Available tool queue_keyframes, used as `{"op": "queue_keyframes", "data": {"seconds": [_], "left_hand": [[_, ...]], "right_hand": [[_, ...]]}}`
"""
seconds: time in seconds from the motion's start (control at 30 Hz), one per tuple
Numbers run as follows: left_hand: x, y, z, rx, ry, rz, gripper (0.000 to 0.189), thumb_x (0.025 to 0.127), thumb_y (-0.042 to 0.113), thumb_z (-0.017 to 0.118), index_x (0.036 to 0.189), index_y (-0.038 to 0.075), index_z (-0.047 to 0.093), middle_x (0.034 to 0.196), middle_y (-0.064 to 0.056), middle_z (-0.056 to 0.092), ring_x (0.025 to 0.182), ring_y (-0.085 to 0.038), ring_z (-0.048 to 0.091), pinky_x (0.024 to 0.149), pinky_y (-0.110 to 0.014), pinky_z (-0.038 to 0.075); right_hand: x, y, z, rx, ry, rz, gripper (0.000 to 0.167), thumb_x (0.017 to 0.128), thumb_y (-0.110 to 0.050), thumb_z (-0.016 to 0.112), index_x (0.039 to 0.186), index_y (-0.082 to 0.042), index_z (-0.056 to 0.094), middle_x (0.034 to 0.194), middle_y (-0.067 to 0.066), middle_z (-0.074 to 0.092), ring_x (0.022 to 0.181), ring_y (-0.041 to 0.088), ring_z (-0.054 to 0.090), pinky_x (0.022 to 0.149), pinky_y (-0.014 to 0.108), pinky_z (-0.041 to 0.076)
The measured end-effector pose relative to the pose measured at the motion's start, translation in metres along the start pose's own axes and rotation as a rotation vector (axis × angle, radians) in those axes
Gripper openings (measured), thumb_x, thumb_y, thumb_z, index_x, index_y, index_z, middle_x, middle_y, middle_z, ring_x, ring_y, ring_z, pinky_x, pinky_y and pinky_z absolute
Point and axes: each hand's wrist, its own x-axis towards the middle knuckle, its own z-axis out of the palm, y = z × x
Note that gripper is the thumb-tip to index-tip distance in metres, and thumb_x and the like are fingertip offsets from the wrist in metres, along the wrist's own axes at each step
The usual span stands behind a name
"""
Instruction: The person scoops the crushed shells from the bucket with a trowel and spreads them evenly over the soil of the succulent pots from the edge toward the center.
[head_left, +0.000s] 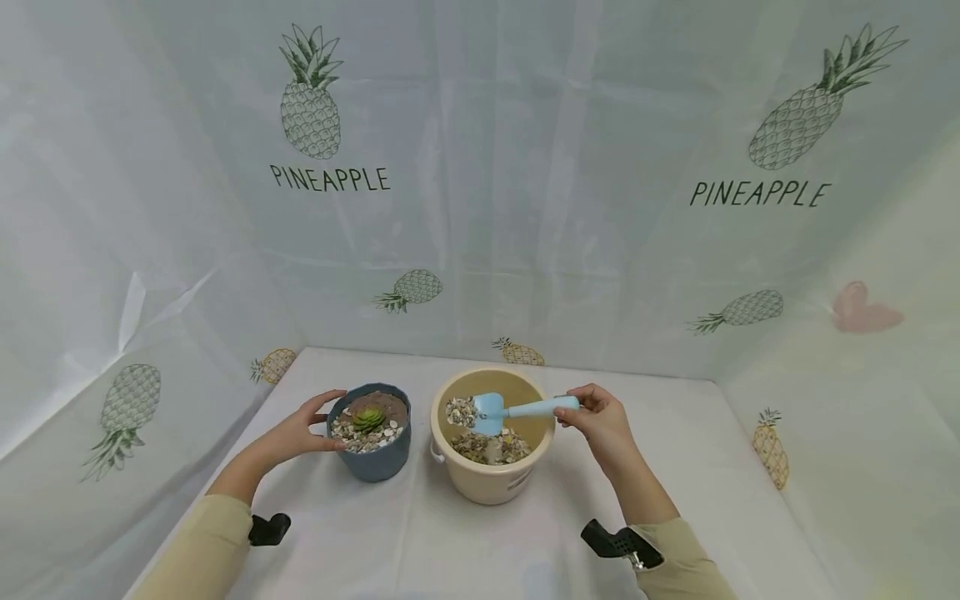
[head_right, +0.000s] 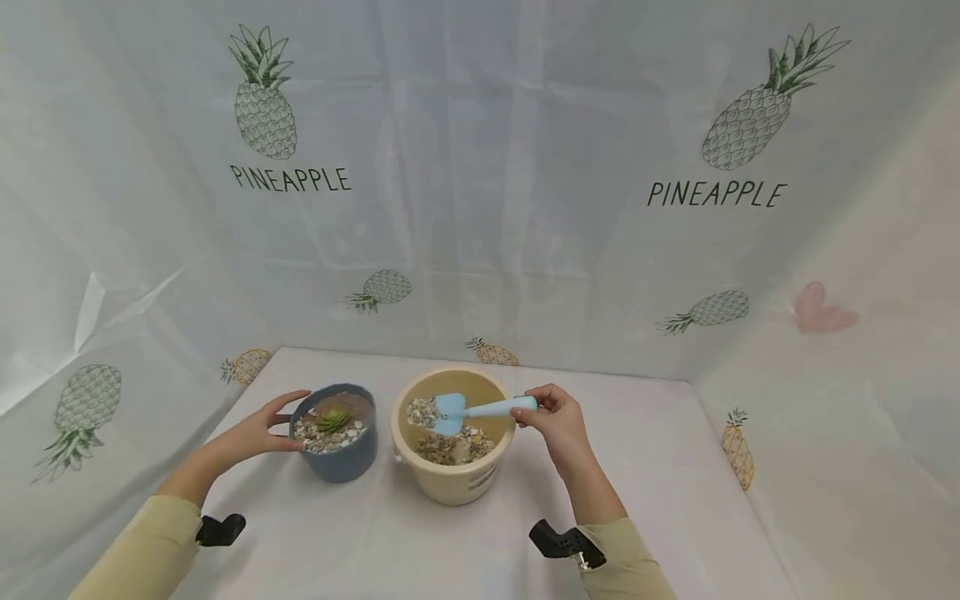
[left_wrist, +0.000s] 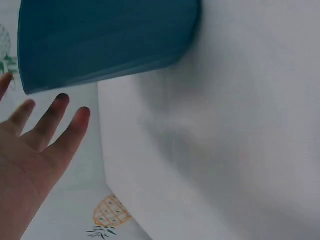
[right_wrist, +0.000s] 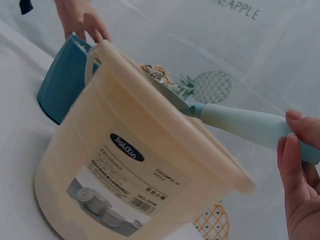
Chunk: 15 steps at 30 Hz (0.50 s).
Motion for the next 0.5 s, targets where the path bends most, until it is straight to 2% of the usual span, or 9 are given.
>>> {"op": "queue_keyframes", "data": {"seconds": [0.23,0.37,0.5], "left_hand": [[0.020,-0.010,-0.014,-0.065,-0.145,-0.056,0.095,0.083,0.025,0.079,0.156,0.009,0.019,0.157,-0.028,0.003,0.133,-0.063,0.017,0.097,-0.070,0.033],[0.028,-0.008,-0.020,-0.068,-0.233,-0.036,0.093,0.084,0.024,0.078,0.156,0.012,0.021,0.158,-0.027,0.002,0.139,-0.056,0.009,0.101,-0.070,0.026],[0.035,-0.007,-0.026,-0.057,-0.299,-0.058,0.094,0.083,0.021,0.080,0.156,0.015,0.022,0.158,-0.027,0.002,0.141,-0.053,0.004,0.102,-0.068,0.028]], "right_hand": [[-0.002,0.002,-0.004,-0.009,0.013,0.019,0.029,0.080,0.004,0.077,0.102,0.004,0.058,0.095,0.008,0.066,0.076,0.019,0.065,0.072,0.029,0.055],[-0.004,-0.002,-0.008,-0.015,0.007,0.016,0.029,0.081,0.004,0.076,0.103,0.006,0.058,0.095,0.009,0.065,0.075,0.019,0.065,0.073,0.029,0.055],[-0.004,-0.005,-0.007,-0.022,-0.012,0.025,0.029,0.082,0.004,0.075,0.104,0.007,0.057,0.095,0.011,0.065,0.076,0.019,0.066,0.073,0.029,0.055]]}}
